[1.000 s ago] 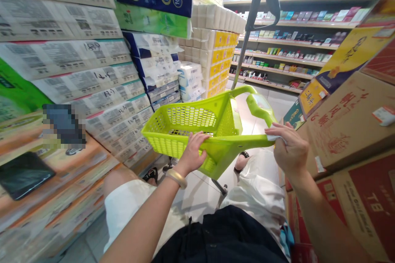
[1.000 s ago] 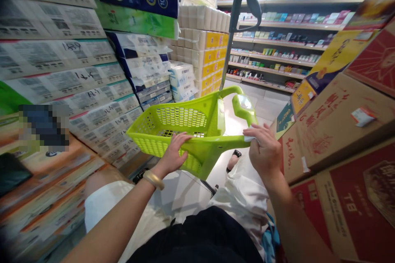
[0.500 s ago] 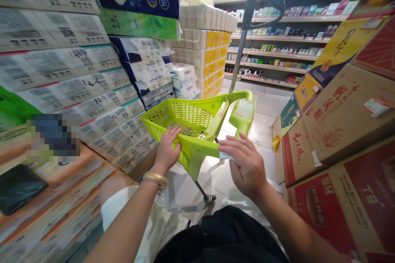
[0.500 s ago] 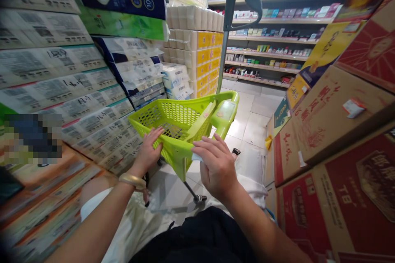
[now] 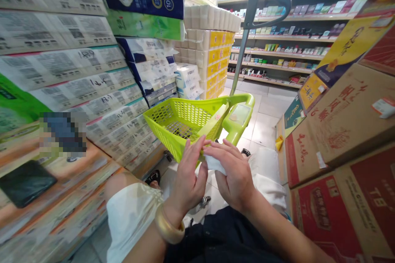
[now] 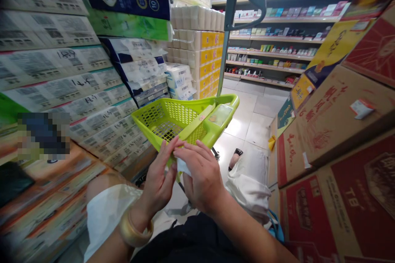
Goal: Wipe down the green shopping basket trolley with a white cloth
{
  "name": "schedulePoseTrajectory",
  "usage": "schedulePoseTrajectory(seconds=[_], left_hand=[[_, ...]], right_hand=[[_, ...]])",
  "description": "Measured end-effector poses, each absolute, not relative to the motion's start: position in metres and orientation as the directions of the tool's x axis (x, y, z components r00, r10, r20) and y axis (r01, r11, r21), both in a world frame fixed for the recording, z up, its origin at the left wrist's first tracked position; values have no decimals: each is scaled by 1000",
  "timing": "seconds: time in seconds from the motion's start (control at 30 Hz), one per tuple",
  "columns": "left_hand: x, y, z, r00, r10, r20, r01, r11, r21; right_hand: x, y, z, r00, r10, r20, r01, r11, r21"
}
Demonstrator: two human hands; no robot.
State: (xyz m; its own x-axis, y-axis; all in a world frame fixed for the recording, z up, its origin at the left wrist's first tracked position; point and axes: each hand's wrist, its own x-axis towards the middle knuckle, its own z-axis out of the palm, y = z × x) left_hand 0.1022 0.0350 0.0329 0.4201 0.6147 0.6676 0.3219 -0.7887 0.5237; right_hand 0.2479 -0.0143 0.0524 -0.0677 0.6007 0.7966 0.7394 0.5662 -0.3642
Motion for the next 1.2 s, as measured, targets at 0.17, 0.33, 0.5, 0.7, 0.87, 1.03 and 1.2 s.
schedulePoseTrajectory(seconds=[0.17, 0.33, 0.5, 0.7, 0.87, 1.03, 1.2], left_hand=[[104, 35, 31, 442, 613, 655, 310, -789, 530], [106, 34, 40, 486, 596, 639, 309, -801, 512], [109, 32, 42, 487, 604, 631, 327, -796, 510], [107, 32, 39, 487, 601, 634, 336, -799, 499], [105, 33, 40, 504, 597, 624, 325, -801, 503], [108, 33, 38, 498, 595, 631, 334, -803, 495], [106, 34, 34, 494, 577, 650, 334, -816, 471]], right_hand=[[279, -6, 47, -117, 571, 813, 769, 570, -290], [328, 21, 38, 41, 582, 812, 847, 411, -337], [314, 16, 41, 11, 594, 805, 793, 485, -369], [295, -1, 46, -152, 593, 791, 731, 606, -314], [325, 20, 44, -73, 592, 802, 784, 532, -321], [302, 12, 46, -27, 586, 810, 760, 538, -364], [271, -10, 49, -157, 571, 806, 713, 630, -307]])
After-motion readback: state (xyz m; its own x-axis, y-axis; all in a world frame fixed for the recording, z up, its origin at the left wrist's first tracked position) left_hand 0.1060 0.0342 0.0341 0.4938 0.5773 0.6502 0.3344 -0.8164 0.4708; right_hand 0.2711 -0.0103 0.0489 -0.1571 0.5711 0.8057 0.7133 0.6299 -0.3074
